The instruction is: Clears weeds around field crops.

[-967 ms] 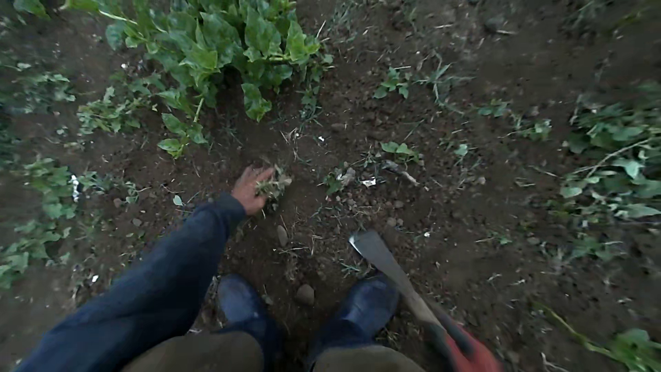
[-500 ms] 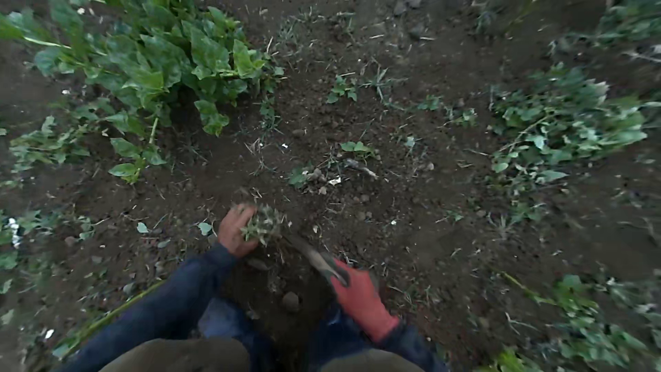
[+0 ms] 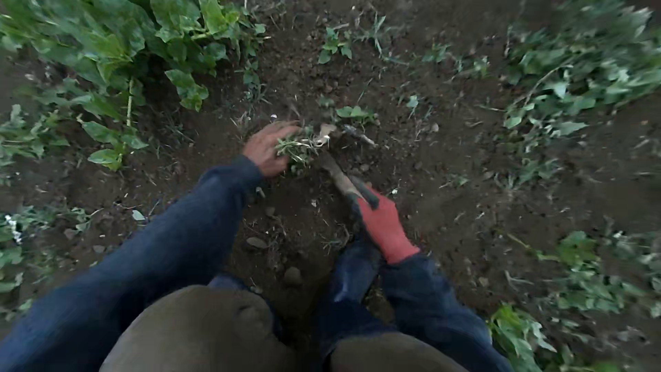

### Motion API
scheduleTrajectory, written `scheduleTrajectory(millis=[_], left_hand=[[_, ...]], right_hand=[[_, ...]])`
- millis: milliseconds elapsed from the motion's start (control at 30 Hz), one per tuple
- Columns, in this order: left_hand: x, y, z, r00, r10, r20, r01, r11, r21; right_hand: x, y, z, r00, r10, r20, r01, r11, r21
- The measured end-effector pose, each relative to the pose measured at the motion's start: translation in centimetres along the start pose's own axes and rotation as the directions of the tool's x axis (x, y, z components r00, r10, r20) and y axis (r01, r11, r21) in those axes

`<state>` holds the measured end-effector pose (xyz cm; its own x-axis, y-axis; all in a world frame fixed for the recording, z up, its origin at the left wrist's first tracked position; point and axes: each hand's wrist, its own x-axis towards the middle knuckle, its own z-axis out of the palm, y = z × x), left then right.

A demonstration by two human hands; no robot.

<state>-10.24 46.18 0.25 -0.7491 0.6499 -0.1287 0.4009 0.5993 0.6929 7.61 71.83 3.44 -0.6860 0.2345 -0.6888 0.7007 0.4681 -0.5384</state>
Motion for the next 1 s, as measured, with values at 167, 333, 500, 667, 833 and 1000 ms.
scheduleTrajectory(millis=[167,333,500,667,833,1000], left_hand=[[-1.0,-1.5,3.6,0.984,0.008,0.178,-0.022,0.997,0.077],[-1.8,-1.1,4.6,0.99,0.043,0.137,-0.071,0.975,0.208],[-4.3,-1.2,4.1,0.965,-0.031,0.259,-0.021,0.98,0.197],[-11.2,-1.4,5.1,0.926,0.043,0.374,-0.035,0.999,-0.027],[-16.3,0.5,3.3,0.908,0.082,0.41,-0.079,0.997,-0.023],[-16.1,2.2,1.5,0.949,-0.038,0.312,0.018,0.998,0.066]], right_hand=[[-11.3,7.2,-8.0,0.991,0.131,-0.018,-0.13,0.991,0.007],[-8.1,6.6,-2.9,0.995,0.071,0.068,-0.063,0.991,-0.121],[-12.3,8.6,-10.7,0.99,-0.039,0.133,0.063,0.982,-0.178],[-12.1,7.5,-9.4,0.957,0.132,0.258,-0.093,0.983,-0.161],[-10.6,5.4,-6.8,0.985,-0.001,0.173,0.016,0.996,-0.084],[-3.5,2.7,-3.6,0.995,0.038,0.095,-0.043,0.998,0.048]])
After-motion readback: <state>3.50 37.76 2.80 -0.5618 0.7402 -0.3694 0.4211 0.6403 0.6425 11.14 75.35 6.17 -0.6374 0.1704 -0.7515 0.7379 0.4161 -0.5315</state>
